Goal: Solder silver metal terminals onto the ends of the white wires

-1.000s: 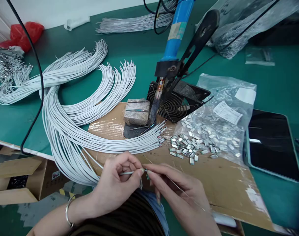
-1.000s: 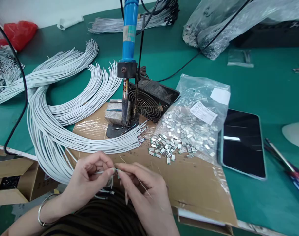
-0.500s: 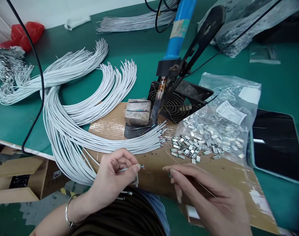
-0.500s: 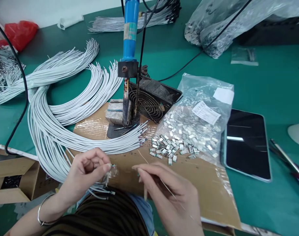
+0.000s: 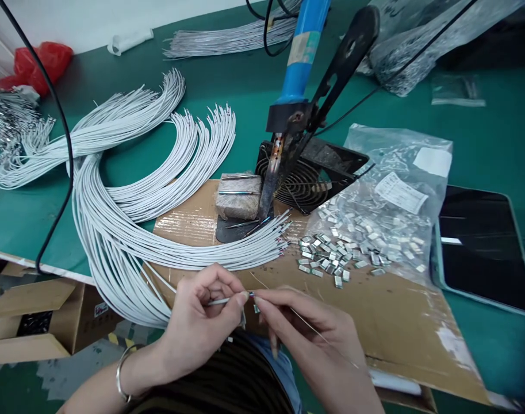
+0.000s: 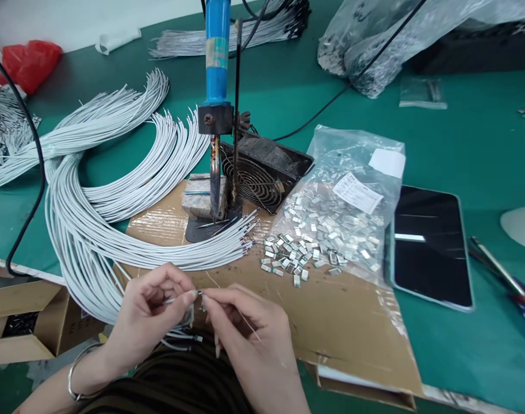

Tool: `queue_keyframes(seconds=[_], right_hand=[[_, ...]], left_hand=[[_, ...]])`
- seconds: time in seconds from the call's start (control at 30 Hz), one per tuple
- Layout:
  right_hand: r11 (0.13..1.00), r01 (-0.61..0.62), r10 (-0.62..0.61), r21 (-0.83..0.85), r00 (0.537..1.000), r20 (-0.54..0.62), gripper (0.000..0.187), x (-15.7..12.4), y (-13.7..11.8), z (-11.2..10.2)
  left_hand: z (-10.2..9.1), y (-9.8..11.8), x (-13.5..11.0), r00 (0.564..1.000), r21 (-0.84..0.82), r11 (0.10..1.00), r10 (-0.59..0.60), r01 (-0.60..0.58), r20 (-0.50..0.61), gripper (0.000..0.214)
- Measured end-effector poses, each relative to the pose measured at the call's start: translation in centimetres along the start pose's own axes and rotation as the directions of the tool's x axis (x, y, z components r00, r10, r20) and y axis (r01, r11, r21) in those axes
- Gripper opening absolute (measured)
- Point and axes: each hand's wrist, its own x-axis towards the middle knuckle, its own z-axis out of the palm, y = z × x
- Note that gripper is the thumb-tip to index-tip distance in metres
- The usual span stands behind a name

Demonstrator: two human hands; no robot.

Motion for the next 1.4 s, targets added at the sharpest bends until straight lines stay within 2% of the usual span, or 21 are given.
queue_keyframes(seconds=[0.17,0.27,0.43,0.6,0.83,1.07,1.3,1.4], right_hand=[[0.99,0.102,-0.097,-0.097,0.994,0.049,0.019,0.4,0.0,-0.7],[0.992,0.084,-0.08,-0.09,0.996,0.042,0.02,0.5,0.2,-0.8],[0.998,0.06,-0.06,0.006,0.996,-0.072,0.013,0.3,0.8,-0.9],[0.995,0.09,-0.089,0.042,0.995,-0.04,0.012,-0.1,1.4,-0.5],[0.986,0.166,-0.163,0.024,0.983,-0.083,0.012,-0.5,1.4,-0.1],[0.984,0.171,-0.166,0.04,0.98,-0.11,0.013,-0.5,1.7,-0.2],[0.988,0.147,-0.144,0.043,0.987,-0.071,0.013,-0.5,1.9,0.2],[0.988,0.141,-0.134,0.061,0.986,-0.103,0.012,-0.5,1.7,0.4]], left_hand=[[0.0,0.1,0.1,1.0,0.018,1.0,-0.009,0.009,0.001,0.018],[-0.1,0.2,0.1,0.999,0.028,0.999,-0.038,0.038,0.006,0.019],[-0.4,0.3,0.2,0.997,-0.001,0.997,-0.074,0.074,0.028,0.021],[-0.5,0.3,0.4,0.996,-0.02,0.997,-0.078,0.079,0.03,0.028],[-0.6,0.3,0.4,0.996,-0.038,0.996,-0.074,0.076,0.047,0.026],[-0.5,0.4,0.4,0.996,-0.032,0.996,-0.086,0.087,0.038,0.025],[-0.7,0.2,0.4,0.996,-0.065,0.996,-0.059,0.063,0.06,0.025],[-0.7,0.2,0.3,0.996,-0.064,0.996,-0.062,0.066,0.063,0.024]])
